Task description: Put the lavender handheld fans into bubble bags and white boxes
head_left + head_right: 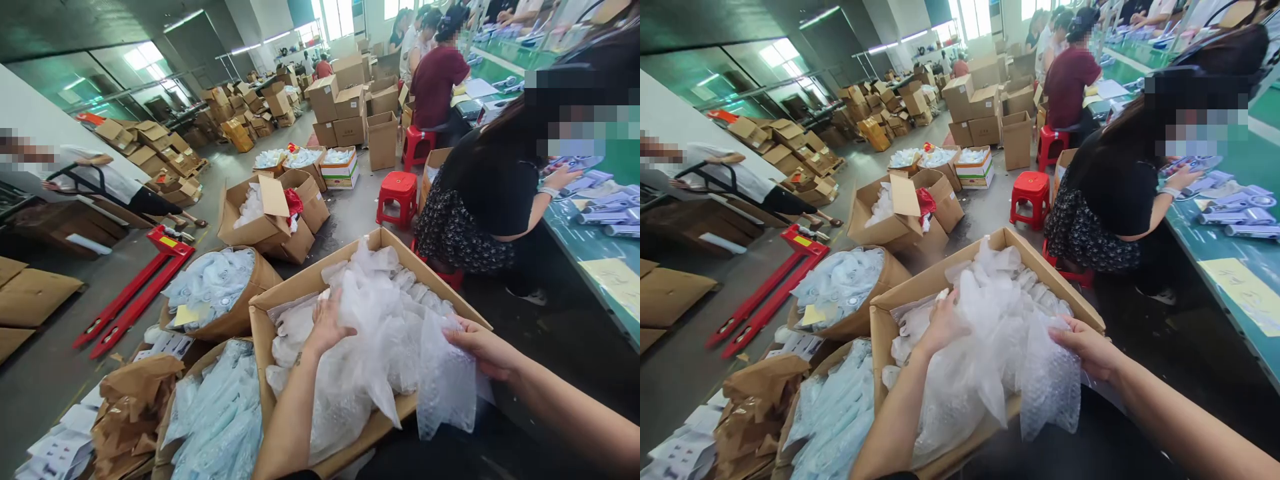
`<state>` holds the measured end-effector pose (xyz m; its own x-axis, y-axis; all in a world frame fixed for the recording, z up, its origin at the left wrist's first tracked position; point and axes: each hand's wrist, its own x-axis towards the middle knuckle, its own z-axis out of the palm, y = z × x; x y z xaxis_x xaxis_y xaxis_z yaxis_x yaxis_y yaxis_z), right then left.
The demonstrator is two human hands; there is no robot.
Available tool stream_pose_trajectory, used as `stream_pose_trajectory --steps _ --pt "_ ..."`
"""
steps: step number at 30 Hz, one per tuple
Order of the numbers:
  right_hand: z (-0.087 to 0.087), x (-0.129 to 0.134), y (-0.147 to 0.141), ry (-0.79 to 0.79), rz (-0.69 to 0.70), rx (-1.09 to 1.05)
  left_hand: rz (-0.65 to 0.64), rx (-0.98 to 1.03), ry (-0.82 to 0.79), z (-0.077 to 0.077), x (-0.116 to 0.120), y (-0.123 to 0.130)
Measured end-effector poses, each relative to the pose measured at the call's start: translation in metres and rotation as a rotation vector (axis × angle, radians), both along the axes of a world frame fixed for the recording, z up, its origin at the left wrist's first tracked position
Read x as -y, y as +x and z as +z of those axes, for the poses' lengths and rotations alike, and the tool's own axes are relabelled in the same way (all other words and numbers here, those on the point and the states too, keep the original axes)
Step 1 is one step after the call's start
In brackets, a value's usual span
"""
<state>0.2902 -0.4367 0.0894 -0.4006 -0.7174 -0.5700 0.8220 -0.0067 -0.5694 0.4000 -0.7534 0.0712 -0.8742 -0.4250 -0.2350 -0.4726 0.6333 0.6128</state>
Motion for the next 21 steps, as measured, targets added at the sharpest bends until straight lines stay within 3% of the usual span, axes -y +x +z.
stream_pose_trajectory --steps 2,4,8,10,14,17,21 --pt "-0.007 -0.005 0.002 0.017 -0.049 0.011 -0.155 -0.024 -0.039 0.0 -0.011 0.002" --pt "-0.011 -0.013 0.004 -0.011 -0.07 0.0 -0.221 -0.041 -0.068 0.002 -0.02 0.004" --pt "-0.006 -0.023 0.005 -0.161 0.019 -0.114 -0.096 -0.274 -0.085 0.026 -0.041 0.009" --pt "0.003 -0.017 0.004 -0.256 0.067 -0.221 -0.092 -0.379 0.078 0.043 -0.059 0.014" --pt "0.023 0.009 0.004 -0.346 0.134 -0.484 -0.035 -0.361 0.526 0.064 -0.113 0.024" --pt "0.031 0.017 0.0 -0.265 -0.004 -0.523 0.108 -0.397 0.538 0.066 -0.148 0.031" --pt "0.03 -0.007 -0.014 -0.179 -0.278 -0.364 0.23 -0.468 0.475 0.068 -0.176 0.04"
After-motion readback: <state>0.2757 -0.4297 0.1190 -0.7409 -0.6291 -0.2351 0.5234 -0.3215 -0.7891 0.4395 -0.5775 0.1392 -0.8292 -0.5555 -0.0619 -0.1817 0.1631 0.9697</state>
